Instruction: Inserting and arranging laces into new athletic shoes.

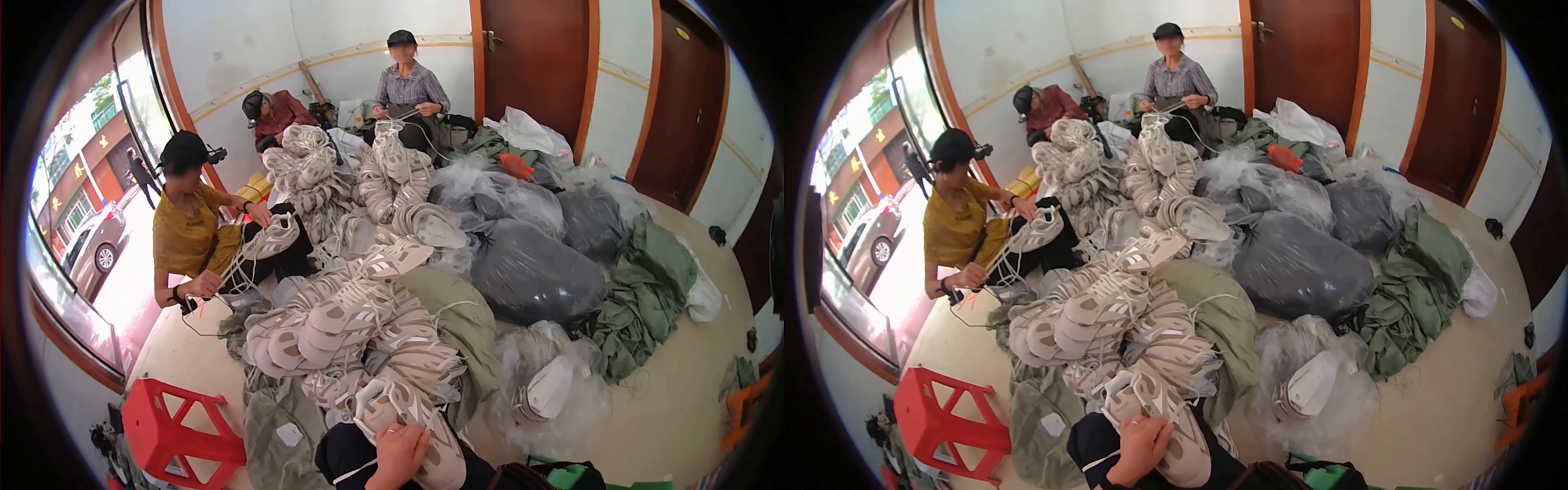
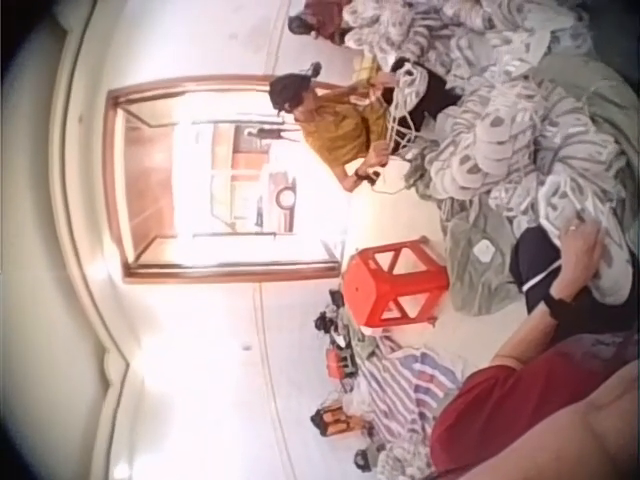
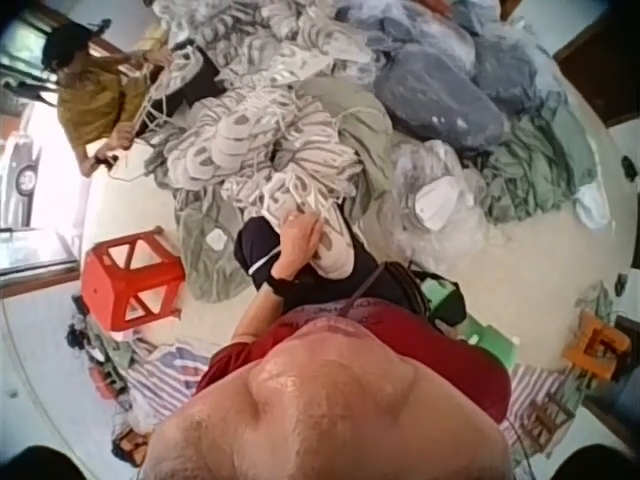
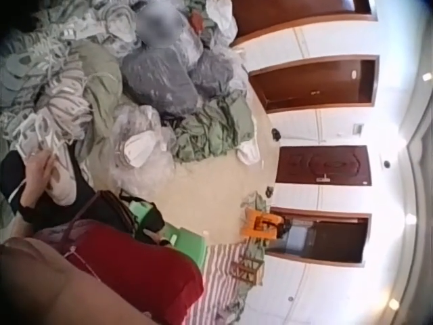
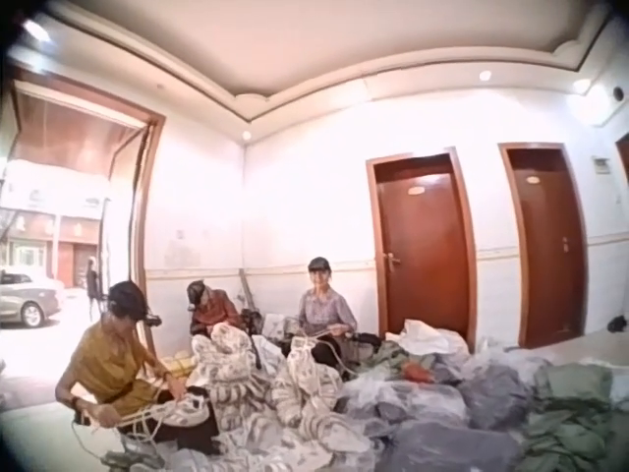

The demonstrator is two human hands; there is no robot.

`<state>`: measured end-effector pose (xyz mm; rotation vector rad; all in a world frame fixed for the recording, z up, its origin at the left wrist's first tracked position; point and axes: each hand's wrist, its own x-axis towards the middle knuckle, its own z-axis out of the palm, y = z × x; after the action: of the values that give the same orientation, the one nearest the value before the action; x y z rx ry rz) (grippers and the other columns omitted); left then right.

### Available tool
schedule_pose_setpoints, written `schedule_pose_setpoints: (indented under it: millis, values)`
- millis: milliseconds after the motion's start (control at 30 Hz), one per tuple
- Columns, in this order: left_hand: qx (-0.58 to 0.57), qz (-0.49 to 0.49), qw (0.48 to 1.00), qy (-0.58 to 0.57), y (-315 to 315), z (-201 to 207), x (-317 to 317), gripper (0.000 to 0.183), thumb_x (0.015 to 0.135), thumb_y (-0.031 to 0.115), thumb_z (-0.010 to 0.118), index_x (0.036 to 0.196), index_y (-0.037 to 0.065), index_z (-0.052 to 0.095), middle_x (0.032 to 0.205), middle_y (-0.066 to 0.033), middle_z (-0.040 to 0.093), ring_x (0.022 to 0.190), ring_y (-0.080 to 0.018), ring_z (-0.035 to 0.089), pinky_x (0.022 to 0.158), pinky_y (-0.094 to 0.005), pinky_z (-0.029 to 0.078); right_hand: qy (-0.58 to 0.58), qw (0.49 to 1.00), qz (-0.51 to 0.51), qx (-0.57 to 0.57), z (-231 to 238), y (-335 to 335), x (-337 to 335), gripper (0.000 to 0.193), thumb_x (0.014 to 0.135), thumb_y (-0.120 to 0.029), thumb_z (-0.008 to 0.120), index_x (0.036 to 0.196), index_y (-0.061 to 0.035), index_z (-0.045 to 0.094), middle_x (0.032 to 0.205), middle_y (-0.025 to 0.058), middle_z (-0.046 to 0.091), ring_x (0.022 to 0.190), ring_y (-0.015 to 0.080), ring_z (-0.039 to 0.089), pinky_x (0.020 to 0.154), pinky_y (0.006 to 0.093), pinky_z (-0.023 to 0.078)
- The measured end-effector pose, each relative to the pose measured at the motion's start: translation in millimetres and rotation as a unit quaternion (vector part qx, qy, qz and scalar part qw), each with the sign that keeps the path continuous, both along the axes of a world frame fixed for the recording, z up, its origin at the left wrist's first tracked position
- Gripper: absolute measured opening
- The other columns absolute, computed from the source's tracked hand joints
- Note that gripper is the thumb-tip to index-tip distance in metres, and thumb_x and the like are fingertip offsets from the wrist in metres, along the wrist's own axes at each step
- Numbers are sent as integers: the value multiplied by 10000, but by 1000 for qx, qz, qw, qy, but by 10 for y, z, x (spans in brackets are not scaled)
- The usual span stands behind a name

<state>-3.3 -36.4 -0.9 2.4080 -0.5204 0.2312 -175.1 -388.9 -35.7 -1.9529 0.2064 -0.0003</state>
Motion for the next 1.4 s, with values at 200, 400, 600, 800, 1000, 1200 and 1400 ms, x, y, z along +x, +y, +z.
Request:
schedule_pose_setpoints:
  millis: [200,400,600,800,1000,1200,1400]
  values:
    - [33,-12,999,32,3,-47,58,140,856,207,608,783,88,618,713,-95,593,745,-320,555,704,-447,375,54,998,25,27,588,73,-230,748,753,-354,671,1370,0,439,1343,197,499,1294,324,426,1116,419,306]
    - [72,-8,996,56,0,94,138,89,856,135,601,847,47,605,788,-147,579,772,-345,525,726,-452,367,369,894,-247,54,-992,-653,-1929,1257,663,-380,858,1456,30,-28,1432,171,380,1318,277,379,1140,422,244]
    - [42,-30,997,56,-77,91,219,92,880,102,599,835,23,606,735,-122,585,731,-311,527,733,-408,376,342,876,-332,66,-928,-552,-1918,1232,580,-283,922,1425,60,94,1324,211,457,1208,283,492,1051,394,392]
    - [77,-46,994,69,-87,127,119,174,943,137,528,917,11,645,802,-139,598,780,-302,543,721,-385,400,409,851,-329,27,-896,-515,-2007,1280,537,-372,930,1429,51,116,1329,222,461,1219,300,489,1051,397,390]
    - [85,-30,994,65,-83,118,117,135,937,138,559,881,26,608,782,-106,599,782,-277,537,804,-374,374,396,853,-338,32,-949,-503,-2063,1272,539,-375,927,1434,48,128,1315,224,480,1203,299,507,1040,389,405]
    - [95,-28,994,56,-72,115,129,144,943,152,548,892,30,605,789,-105,602,795,-283,538,805,-380,371,369,859,-352,37,-880,-435,-1859,1206,560,-336,920,1425,42,169,1293,218,497,1179,294,525,1017,385,429]
    - [96,-31,993,66,-82,114,133,156,947,167,546,892,33,605,794,-100,605,795,-281,537,803,-381,370,309,893,-326,17,-918,-487,-1761,1241,560,-308,917,1450,11,111,1353,218,433,1247,293,463,1067,395,374]
